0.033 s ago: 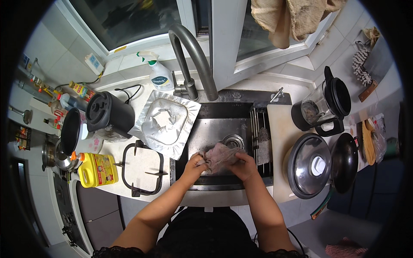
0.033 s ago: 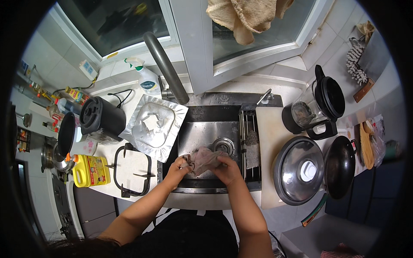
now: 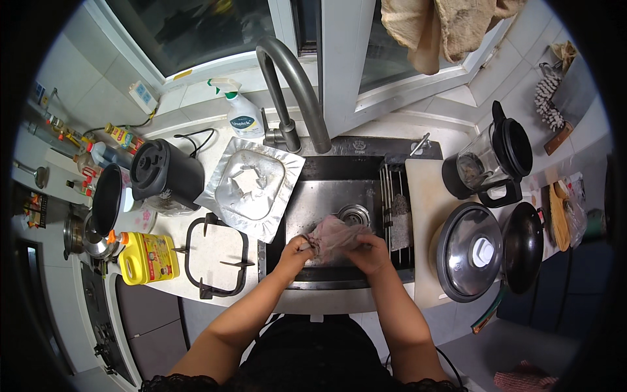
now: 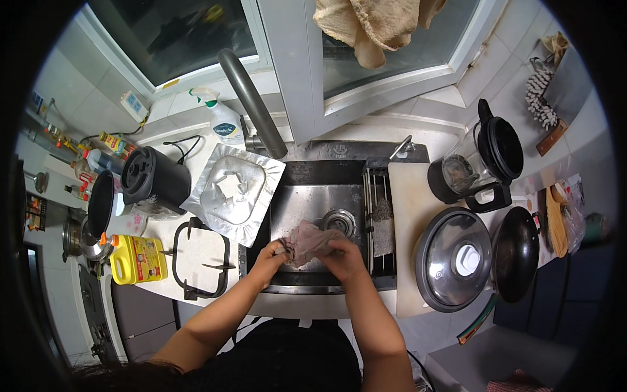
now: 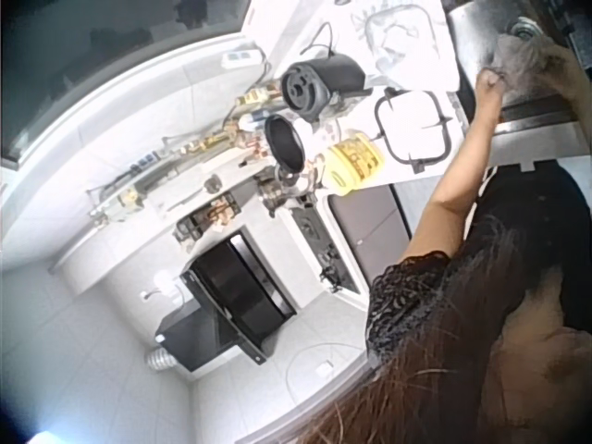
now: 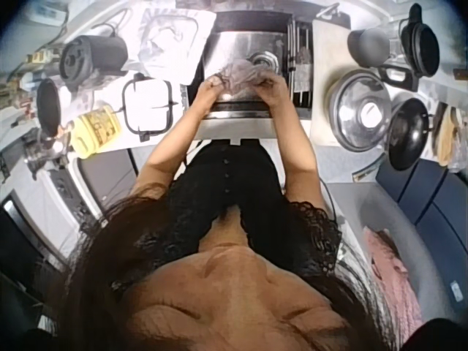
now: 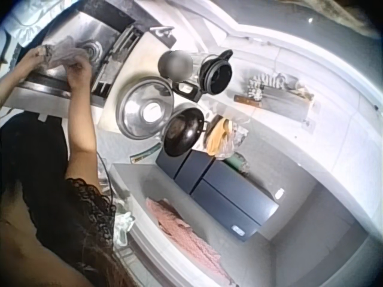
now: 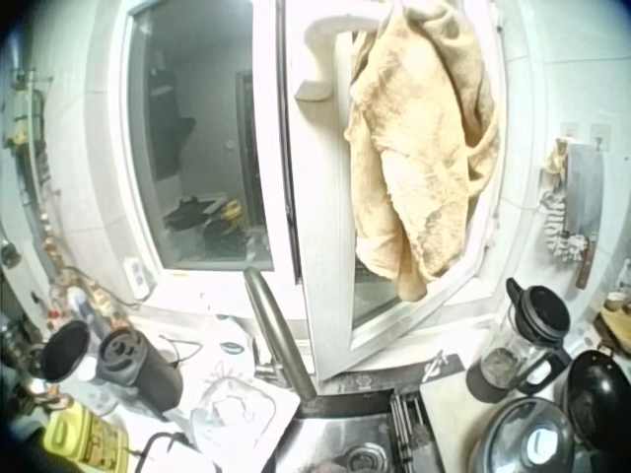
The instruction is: The person washes a cloth under running water in the sink, then wrings it out. They move to the stovetop and wipe the surface with the cloth, lifting and replacing a burner grate during the process.
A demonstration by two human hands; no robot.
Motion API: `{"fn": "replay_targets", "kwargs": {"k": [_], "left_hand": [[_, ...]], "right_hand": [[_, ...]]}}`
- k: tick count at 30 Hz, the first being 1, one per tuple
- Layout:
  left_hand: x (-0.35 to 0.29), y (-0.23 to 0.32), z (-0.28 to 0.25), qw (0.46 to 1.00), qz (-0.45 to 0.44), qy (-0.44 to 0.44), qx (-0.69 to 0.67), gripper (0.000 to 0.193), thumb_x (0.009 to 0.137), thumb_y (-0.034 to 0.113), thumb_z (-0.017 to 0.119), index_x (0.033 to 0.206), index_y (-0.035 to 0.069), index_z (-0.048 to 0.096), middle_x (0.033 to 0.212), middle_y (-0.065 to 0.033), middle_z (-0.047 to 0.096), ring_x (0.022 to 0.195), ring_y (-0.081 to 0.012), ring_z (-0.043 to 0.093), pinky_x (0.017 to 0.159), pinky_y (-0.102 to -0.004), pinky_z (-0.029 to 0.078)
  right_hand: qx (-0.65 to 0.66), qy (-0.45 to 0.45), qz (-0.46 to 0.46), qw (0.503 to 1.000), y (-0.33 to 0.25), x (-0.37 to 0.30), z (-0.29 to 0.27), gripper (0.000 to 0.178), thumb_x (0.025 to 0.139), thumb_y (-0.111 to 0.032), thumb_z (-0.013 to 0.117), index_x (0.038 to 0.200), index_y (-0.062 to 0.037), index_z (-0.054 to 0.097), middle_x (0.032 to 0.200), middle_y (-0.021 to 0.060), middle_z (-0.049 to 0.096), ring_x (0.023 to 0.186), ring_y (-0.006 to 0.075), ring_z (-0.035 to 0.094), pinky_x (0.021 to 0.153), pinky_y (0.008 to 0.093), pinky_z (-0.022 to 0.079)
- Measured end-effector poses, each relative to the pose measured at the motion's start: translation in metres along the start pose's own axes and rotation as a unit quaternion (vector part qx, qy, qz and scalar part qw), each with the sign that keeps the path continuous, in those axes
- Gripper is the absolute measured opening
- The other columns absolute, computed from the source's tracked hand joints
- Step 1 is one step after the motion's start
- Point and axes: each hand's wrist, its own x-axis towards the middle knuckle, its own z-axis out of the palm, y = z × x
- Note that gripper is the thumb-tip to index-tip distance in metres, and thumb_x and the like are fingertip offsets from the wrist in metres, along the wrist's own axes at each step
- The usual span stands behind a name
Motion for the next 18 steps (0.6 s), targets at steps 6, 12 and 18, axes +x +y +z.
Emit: {"fn": "replay_targets", "kwargs": {"k": [6,12,18], "left_hand": [[-0.005,0.029,0.018,0.891,-0.237,-0.060,-0.382,0.060,0.080,0.051,0.056,0.125,0.014,0.045,0.118,-0.0098,0.052,0.101,-0.0273,0.054,0.082,-0.0516,0.044],[0.030,0.000,0.011,0.866,-0.177,-0.017,-0.468,0.033,0.088,0.028,0.045,0.103,0.003,0.059,0.103,-0.0165,0.062,0.095,-0.0344,0.059,0.088,-0.0460,0.047],[0.027,0.019,0.022,0.845,-0.179,0.035,-0.502,0.031,0.089,0.028,0.042,0.102,0.005,0.058,0.106,-0.0167,0.059,0.102,-0.0340,0.056,0.092,-0.0493,0.043]], "right_hand": [[-0.074,-0.103,0.029,0.992,0.015,-0.011,0.039,0.051,0.067,-0.001,0.049,0.117,0.0054,0.053,0.122,0.0180,0.052,0.113,0.0306,0.050,0.096,0.0440,0.042],[-0.259,0.020,-0.035,0.965,0.032,0.001,0.042,0.034,0.084,-0.019,0.060,0.110,0.0027,0.056,0.111,0.0108,0.058,0.104,0.0211,0.056,0.090,0.0349,0.044],[-0.251,0.181,-0.030,0.950,0.054,0.010,0.032,0.029,0.086,-0.030,0.063,0.098,-0.0040,0.057,0.093,0.0037,0.060,0.086,0.0146,0.058,0.072,0.0297,0.049]]}}
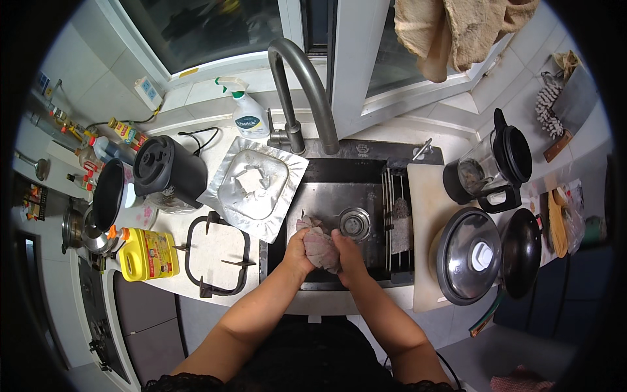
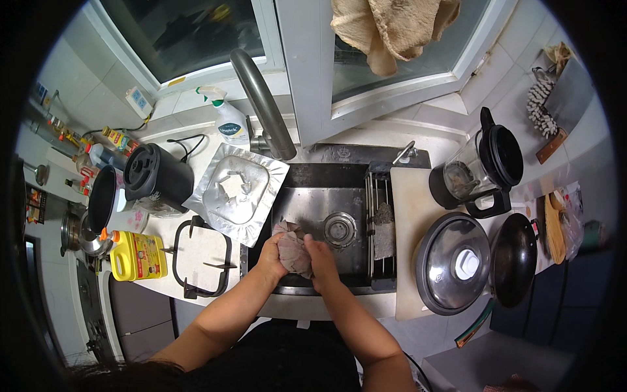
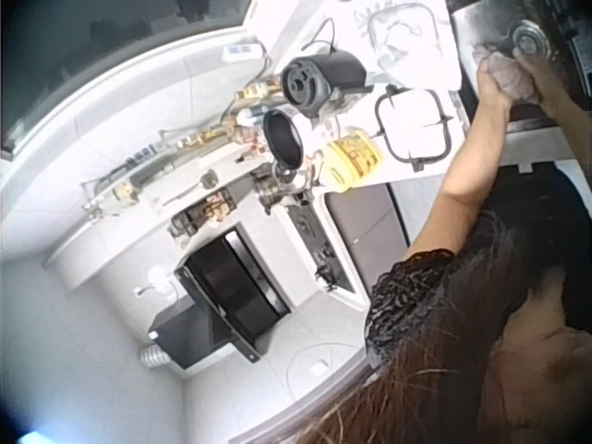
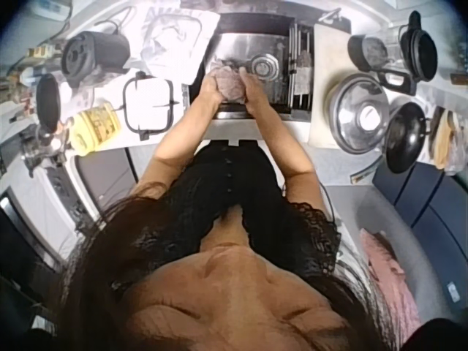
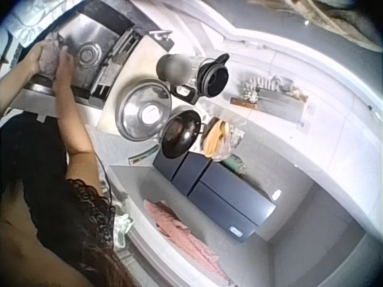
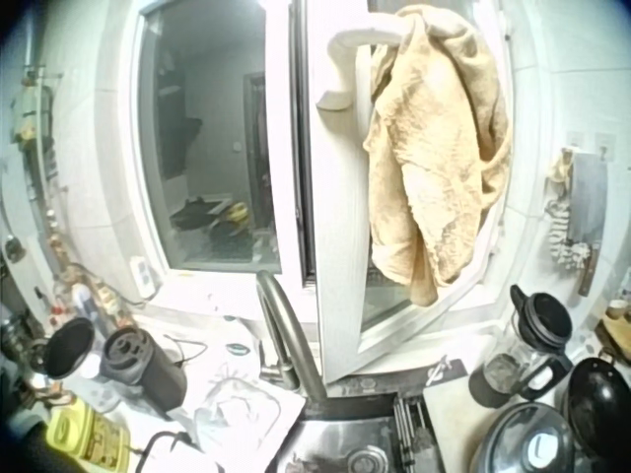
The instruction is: The person washes a cloth under running water in the sink, then wrings it out. They move to the stovetop and wipe the surface with the cloth, lifting and replacing a burner grate during the process.
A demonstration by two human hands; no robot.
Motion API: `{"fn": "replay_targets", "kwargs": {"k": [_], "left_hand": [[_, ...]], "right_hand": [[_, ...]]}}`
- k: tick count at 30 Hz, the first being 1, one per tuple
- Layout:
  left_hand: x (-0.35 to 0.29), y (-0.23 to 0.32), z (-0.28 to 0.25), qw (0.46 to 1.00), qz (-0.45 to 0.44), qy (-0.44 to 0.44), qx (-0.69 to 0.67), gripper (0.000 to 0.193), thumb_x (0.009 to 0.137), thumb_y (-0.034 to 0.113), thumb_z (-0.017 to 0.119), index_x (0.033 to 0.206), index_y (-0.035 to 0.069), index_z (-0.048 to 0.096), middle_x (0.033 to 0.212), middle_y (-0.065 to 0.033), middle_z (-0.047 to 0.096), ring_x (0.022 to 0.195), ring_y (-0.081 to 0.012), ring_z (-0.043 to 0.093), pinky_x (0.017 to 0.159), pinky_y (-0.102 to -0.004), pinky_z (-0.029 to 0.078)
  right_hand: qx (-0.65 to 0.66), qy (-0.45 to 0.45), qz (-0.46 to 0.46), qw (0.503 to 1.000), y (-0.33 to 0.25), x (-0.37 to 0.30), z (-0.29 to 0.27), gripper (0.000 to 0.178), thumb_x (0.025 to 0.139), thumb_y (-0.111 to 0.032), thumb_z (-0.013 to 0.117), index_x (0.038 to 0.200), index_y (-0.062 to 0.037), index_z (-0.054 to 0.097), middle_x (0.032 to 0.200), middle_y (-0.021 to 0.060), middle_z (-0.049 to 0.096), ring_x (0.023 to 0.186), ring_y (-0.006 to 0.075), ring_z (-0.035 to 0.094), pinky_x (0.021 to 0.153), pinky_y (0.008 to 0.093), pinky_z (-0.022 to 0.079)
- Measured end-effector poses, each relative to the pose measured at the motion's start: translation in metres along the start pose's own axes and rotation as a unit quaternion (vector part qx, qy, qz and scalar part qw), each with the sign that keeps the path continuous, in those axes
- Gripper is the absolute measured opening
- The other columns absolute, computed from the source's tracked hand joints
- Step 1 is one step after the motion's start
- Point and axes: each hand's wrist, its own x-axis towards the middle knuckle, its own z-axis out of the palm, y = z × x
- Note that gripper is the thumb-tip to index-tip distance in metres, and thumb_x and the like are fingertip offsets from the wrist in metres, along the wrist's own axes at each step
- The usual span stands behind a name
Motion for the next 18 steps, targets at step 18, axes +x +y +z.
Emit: {"fn": "replay_targets", "kwargs": {"k": [18], "left_hand": [[0.029,-0.034,-0.032,0.992,-0.042,-0.120,0.002,0.032,0.093,0.032,0.043,0.116,0.011,0.051,0.106,-0.0098,0.061,0.092,-0.0274,0.059,0.086,-0.0399,0.047]], "right_hand": [[-0.488,0.086,-0.522,0.695,0.008,0.007,0.019,0.020,0.066,-0.013,0.064,0.061,-0.0046,0.047,0.073,0.0110,0.053,0.059,0.0312,0.053,0.054,0.0391,0.043]]}}
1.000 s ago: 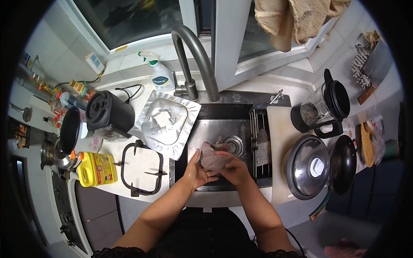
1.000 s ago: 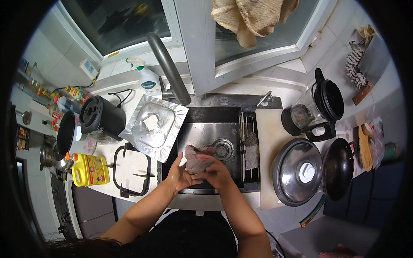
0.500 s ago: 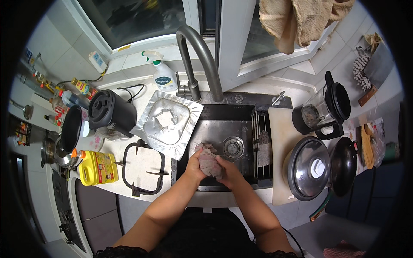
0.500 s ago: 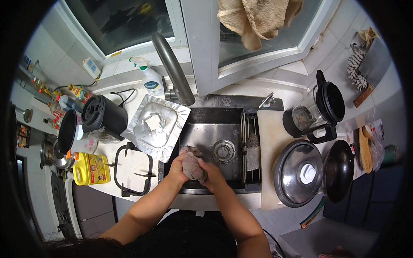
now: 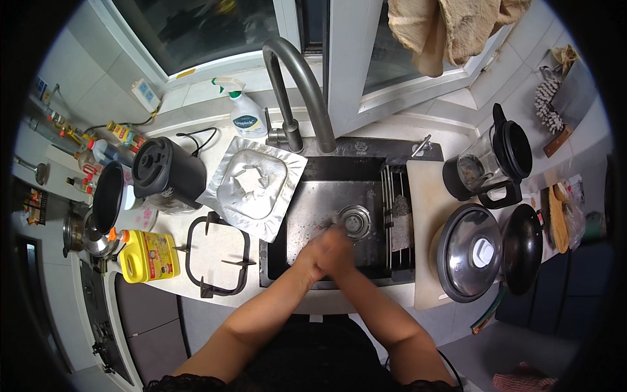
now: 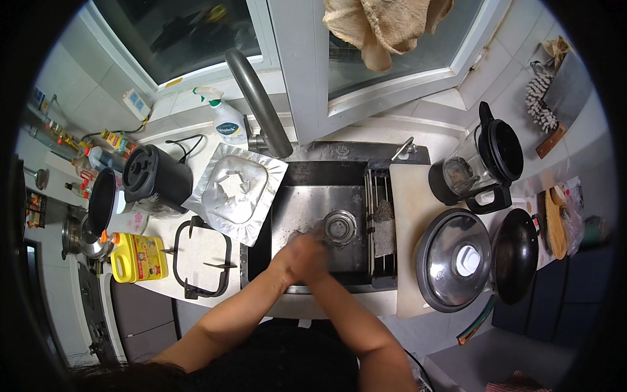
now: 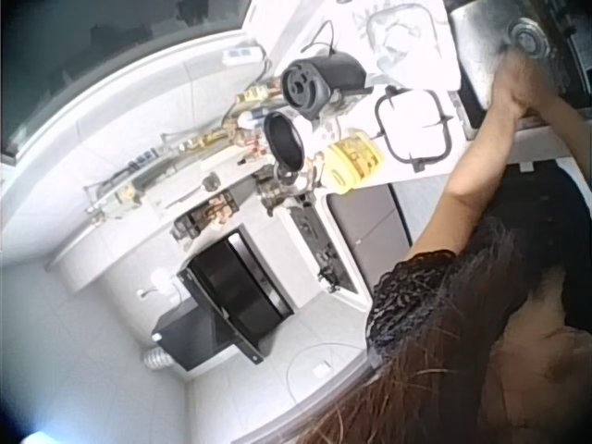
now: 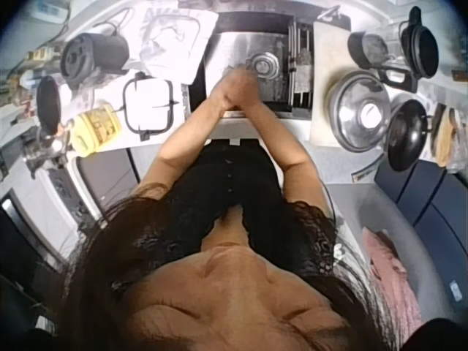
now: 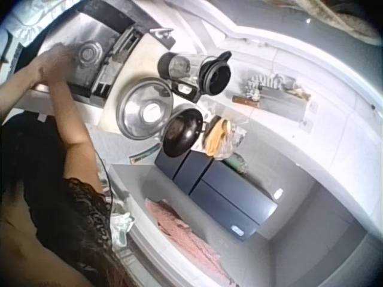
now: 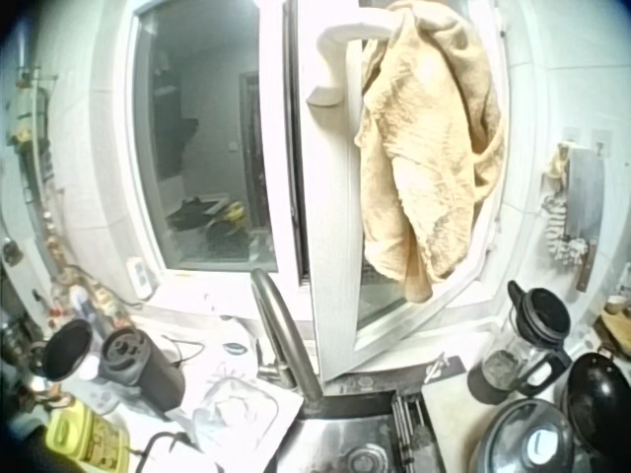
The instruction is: The person washes a cloth under running water in the sink, then wrings it out. They move to the stovetop and wipe the surface with the cloth, lifting and replacing a burner grate during the process.
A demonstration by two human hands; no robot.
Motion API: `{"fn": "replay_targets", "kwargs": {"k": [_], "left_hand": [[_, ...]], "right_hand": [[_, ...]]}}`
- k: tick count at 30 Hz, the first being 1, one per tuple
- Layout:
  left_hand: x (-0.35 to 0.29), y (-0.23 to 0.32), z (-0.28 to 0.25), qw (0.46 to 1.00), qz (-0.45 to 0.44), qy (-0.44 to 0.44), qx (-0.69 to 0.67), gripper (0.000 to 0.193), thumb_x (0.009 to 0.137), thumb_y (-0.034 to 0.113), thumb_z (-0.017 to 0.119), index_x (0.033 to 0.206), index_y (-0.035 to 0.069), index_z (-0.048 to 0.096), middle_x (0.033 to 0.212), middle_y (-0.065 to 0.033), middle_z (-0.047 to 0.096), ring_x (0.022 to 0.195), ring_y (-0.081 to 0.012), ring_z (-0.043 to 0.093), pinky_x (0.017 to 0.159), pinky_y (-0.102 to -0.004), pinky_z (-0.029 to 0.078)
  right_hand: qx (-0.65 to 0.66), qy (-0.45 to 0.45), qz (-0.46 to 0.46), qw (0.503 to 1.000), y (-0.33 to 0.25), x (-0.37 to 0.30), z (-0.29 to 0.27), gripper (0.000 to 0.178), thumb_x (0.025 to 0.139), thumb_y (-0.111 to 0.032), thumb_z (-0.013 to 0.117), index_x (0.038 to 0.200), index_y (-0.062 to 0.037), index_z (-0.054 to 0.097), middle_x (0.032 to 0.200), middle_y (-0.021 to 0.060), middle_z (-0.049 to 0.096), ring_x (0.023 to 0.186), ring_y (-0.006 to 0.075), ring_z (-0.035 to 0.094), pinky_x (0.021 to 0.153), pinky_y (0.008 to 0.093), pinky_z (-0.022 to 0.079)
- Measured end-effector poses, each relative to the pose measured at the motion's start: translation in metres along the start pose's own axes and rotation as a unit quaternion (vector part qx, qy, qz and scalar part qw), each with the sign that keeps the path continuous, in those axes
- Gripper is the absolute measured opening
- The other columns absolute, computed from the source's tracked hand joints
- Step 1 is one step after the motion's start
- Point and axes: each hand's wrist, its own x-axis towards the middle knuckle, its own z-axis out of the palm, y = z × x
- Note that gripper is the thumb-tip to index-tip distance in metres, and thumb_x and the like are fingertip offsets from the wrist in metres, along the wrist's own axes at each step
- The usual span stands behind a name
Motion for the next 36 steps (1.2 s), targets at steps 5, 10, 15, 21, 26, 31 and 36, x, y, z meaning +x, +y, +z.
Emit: {"fn": "replay_targets", "kwargs": {"k": [5,10,15,21,26,31,36], "left_hand": [[-0.022,0.015,0.029,0.998,-0.017,0.063,0.024,0.030,0.094,0.026,0.040,0.116,0.011,0.052,0.105,-0.0087,0.062,0.097,-0.0232,0.059,0.085,-0.0387,0.048],[-0.021,0.000,0.006,0.873,-0.215,-0.151,-0.411,0.029,0.093,0.029,0.041,0.108,0.010,0.057,0.099,-0.0099,0.063,0.092,-0.0236,0.061,0.082,-0.0399,0.048],[-0.018,0.002,0.044,0.977,-0.002,0.213,0.013,0.027,0.089,0.028,0.044,0.090,0.007,0.061,0.085,-0.0123,0.064,0.075,-0.0234,0.063,0.068,-0.0391,0.049],[-0.008,-0.007,0.022,0.986,-0.019,0.167,0.020,0.021,0.087,0.027,0.047,0.091,0.010,0.058,0.092,-0.0109,0.064,0.083,-0.0288,0.062,0.073,-0.0412,0.052],[-0.005,-0.002,-0.002,0.984,0.093,0.088,0.120,0.036,0.092,0.036,0.043,0.114,0.010,0.053,0.107,-0.0091,0.061,0.099,-0.0245,0.059,0.087,-0.0421,0.048],[0.007,-0.002,-0.007,0.987,-0.048,0.152,0.036,0.031,0.090,0.033,0.048,0.110,0.009,0.054,0.105,-0.0089,0.061,0.096,-0.0249,0.060,0.084,-0.0434,0.048],[0.001,0.003,0.009,0.984,-0.010,0.160,0.081,0.026,0.086,0.030,0.056,0.101,0.009,0.057,0.099,-0.0123,0.062,0.093,-0.0291,0.060,0.084,-0.0452,0.049]], "right_hand": [[0.054,0.066,-0.034,0.996,0.000,0.009,-0.002,0.023,0.064,-0.010,0.062,0.057,-0.0041,0.041,0.063,0.0135,0.050,0.053,0.0337,0.050,0.050,0.0430,0.040],[-0.054,0.010,-0.009,0.998,0.025,-0.011,0.018,0.021,0.067,-0.016,0.063,0.056,-0.0070,0.047,0.067,0.0112,0.055,0.057,0.0318,0.053,0.051,0.0415,0.042],[-0.043,0.056,0.008,0.998,-0.008,0.002,0.006,0.021,0.072,-0.011,0.061,0.057,-0.0039,0.048,0.055,0.0160,0.050,0.048,0.0341,0.048,0.044,0.0409,0.038],[-0.018,-0.002,0.052,0.998,0.028,0.002,0.009,0.027,0.072,-0.019,0.062,0.051,-0.0093,0.047,0.060,0.0110,0.053,0.055,0.0295,0.055,0.051,0.0392,0.043],[-0.055,0.062,0.028,0.996,0.014,-0.006,0.021,0.021,0.071,-0.012,0.061,0.057,-0.0039,0.048,0.056,0.0168,0.051,0.050,0.0329,0.051,0.047,0.0420,0.040],[-0.014,0.025,0.044,0.999,0.029,-0.006,0.021,0.022,0.072,-0.014,0.060,0.057,-0.0064,0.047,0.060,0.0159,0.054,0.054,0.0382,0.051,0.049,0.0416,0.042],[0.180,0.000,0.402,0.898,0.076,-0.010,0.020,0.022,0.075,-0.024,0.068,0.078,-0.0043,0.058,0.073,0.0062,0.058,0.066,0.0181,0.055,0.056,0.0320,0.045]]}}
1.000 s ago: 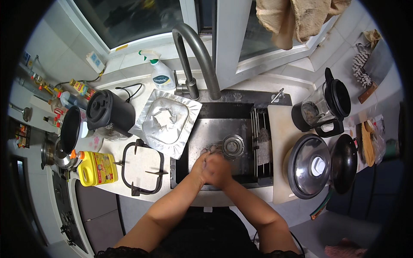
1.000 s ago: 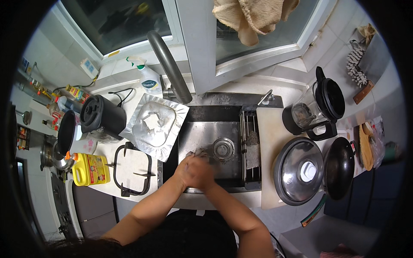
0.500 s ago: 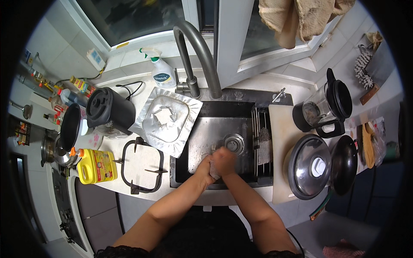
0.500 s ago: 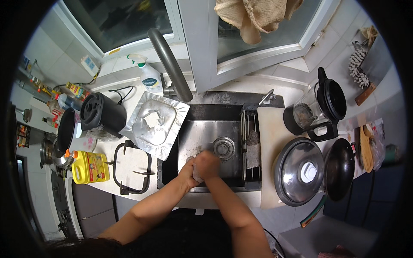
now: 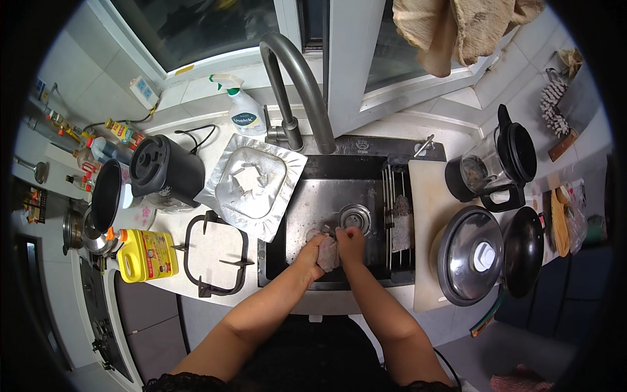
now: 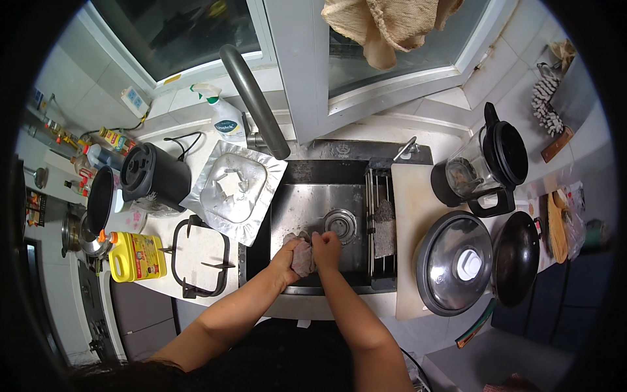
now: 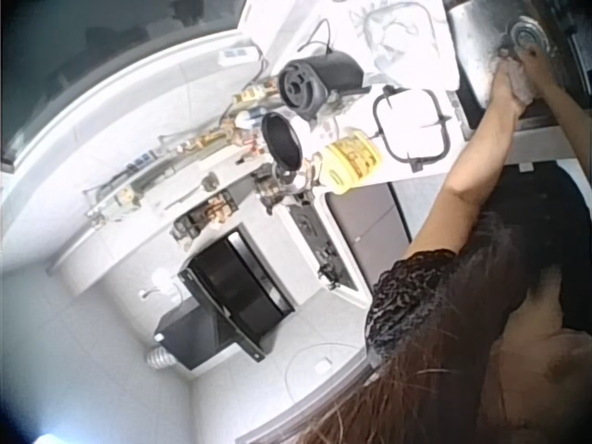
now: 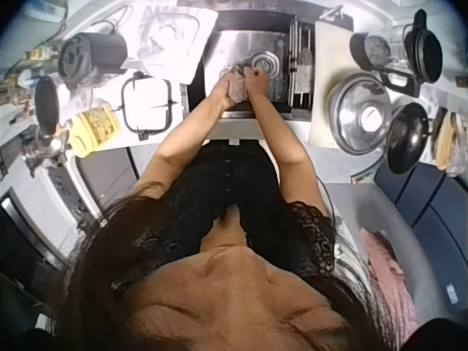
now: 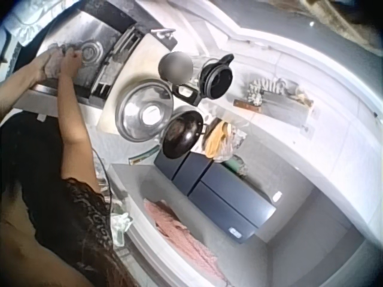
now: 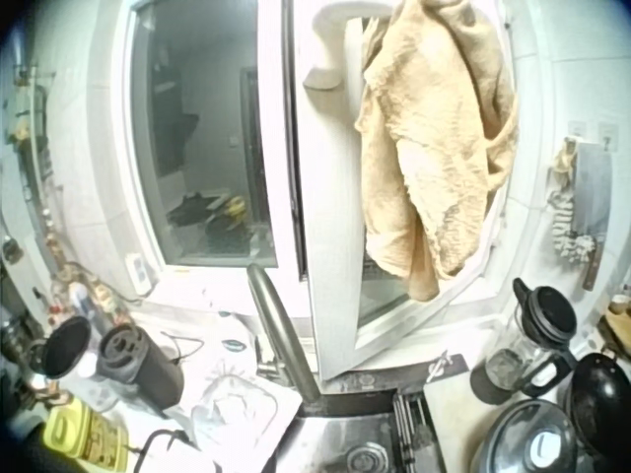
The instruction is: The person washes a cloth under running water in the sink, then wrings it out. They move to the stovetop and wipe the surface with the cloth, lifting and replacing a burner grate during the process.
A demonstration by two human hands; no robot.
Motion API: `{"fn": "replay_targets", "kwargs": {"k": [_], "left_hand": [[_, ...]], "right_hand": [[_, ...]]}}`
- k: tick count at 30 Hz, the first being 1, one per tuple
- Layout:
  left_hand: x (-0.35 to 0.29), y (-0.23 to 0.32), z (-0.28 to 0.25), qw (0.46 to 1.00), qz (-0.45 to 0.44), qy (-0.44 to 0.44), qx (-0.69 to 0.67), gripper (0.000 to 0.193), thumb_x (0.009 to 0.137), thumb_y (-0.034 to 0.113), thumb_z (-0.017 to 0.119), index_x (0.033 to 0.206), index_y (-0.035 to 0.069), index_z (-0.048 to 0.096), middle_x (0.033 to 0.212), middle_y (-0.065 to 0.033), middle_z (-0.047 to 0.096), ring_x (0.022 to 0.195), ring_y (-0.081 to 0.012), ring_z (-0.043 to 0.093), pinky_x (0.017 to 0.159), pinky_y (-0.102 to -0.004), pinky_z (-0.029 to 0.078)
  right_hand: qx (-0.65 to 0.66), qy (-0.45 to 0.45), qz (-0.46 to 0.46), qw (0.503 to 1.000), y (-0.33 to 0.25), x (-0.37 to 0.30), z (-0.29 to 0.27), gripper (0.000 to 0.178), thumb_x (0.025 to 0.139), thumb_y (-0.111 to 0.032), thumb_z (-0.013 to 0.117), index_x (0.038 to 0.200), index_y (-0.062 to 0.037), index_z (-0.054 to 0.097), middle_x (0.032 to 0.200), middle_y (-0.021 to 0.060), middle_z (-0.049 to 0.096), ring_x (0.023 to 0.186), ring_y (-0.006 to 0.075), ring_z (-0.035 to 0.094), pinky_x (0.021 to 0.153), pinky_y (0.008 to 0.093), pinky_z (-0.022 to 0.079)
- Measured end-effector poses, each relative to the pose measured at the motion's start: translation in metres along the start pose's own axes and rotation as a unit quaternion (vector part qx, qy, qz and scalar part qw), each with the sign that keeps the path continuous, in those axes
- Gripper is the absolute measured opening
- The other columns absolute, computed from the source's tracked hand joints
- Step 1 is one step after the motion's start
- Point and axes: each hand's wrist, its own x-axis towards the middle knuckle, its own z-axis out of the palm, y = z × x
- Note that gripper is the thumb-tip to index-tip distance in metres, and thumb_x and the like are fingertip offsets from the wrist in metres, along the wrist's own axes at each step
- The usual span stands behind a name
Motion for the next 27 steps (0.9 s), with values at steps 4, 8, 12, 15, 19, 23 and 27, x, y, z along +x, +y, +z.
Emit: {"fn": "replay_targets", "kwargs": {"k": [4,8,12,15,19,23,27], "left_hand": [[-0.004,0.010,-0.001,0.999,0.019,-0.043,-0.009,0.034,0.086,0.034,0.057,0.108,0.008,0.055,0.105,-0.0130,0.060,0.099,-0.0312,0.058,0.089,-0.0477,0.045],[-0.012,0.022,0.005,0.999,0.037,-0.002,-0.017,0.043,0.086,0.035,0.058,0.117,0.005,0.051,0.112,-0.0140,0.058,0.107,-0.0327,0.054,0.094,-0.0502,0.040],[-0.001,0.031,-0.002,0.993,0.064,-0.074,-0.068,0.042,0.083,0.032,0.062,0.115,0.008,0.050,0.108,-0.0147,0.058,0.103,-0.0334,0.055,0.093,-0.0498,0.042],[-0.009,0.037,-0.002,0.993,0.020,-0.083,-0.087,0.040,0.083,0.033,0.062,0.112,0.008,0.052,0.113,-0.0153,0.057,0.101,-0.0339,0.056,0.092,-0.0520,0.042],[-0.016,0.037,-0.008,0.981,-0.095,-0.170,-0.012,0.048,0.086,0.039,0.058,0.121,0.008,0.052,0.125,-0.0187,0.052,0.113,-0.0336,0.052,0.096,-0.0510,0.040],[-0.027,0.026,0.003,0.993,-0.053,-0.099,0.046,0.048,0.088,0.041,0.054,0.120,0.005,0.052,0.124,-0.0161,0.053,0.113,-0.0310,0.053,0.096,-0.0468,0.042],[-0.016,0.023,-0.016,0.989,-0.077,-0.123,-0.038,0.057,0.083,0.057,0.053,0.121,0.015,0.051,0.123,-0.0157,0.053,0.114,-0.0336,0.051,0.097,-0.0526,0.038]], "right_hand": [[0.141,-0.193,0.194,0.952,-0.050,-0.023,-0.030,0.039,0.077,-0.033,0.071,0.101,-0.0058,0.058,0.099,0.0054,0.057,0.094,0.0189,0.054,0.070,0.0317,0.049],[0.048,-0.315,0.234,0.919,-0.057,-0.027,-0.049,0.037,0.074,-0.021,0.072,0.102,-0.0018,0.058,0.095,0.0071,0.060,0.089,0.0203,0.060,0.073,0.0347,0.052],[0.061,-0.394,0.164,0.902,-0.060,-0.042,-0.050,0.039,0.069,-0.008,0.071,0.105,0.0011,0.058,0.089,0.0067,0.062,0.078,0.0178,0.062,0.073,0.0317,0.051],[0.091,-0.481,0.108,0.866,-0.079,-0.050,-0.057,0.041,0.067,-0.005,0.071,0.106,0.0006,0.058,0.094,0.0078,0.063,0.084,0.0167,0.062,0.076,0.0301,0.050],[0.246,-0.433,0.238,0.834,-0.077,-0.021,-0.092,0.038,0.067,0.001,0.065,0.104,0.0007,0.057,0.096,0.0099,0.062,0.089,0.0195,0.061,0.076,0.0304,0.049],[0.359,-0.343,0.226,0.838,-0.081,-0.020,-0.098,0.035,0.067,0.001,0.062,0.101,0.0000,0.056,0.093,0.0098,0.062,0.082,0.0201,0.061,0.069,0.0305,0.049],[0.329,-0.412,0.190,0.828,-0.093,-0.048,-0.070,0.028,0.068,-0.002,0.062,0.096,-0.0025,0.056,0.083,0.0050,0.058,0.071,0.0139,0.057,0.057,0.0261,0.045]]}}
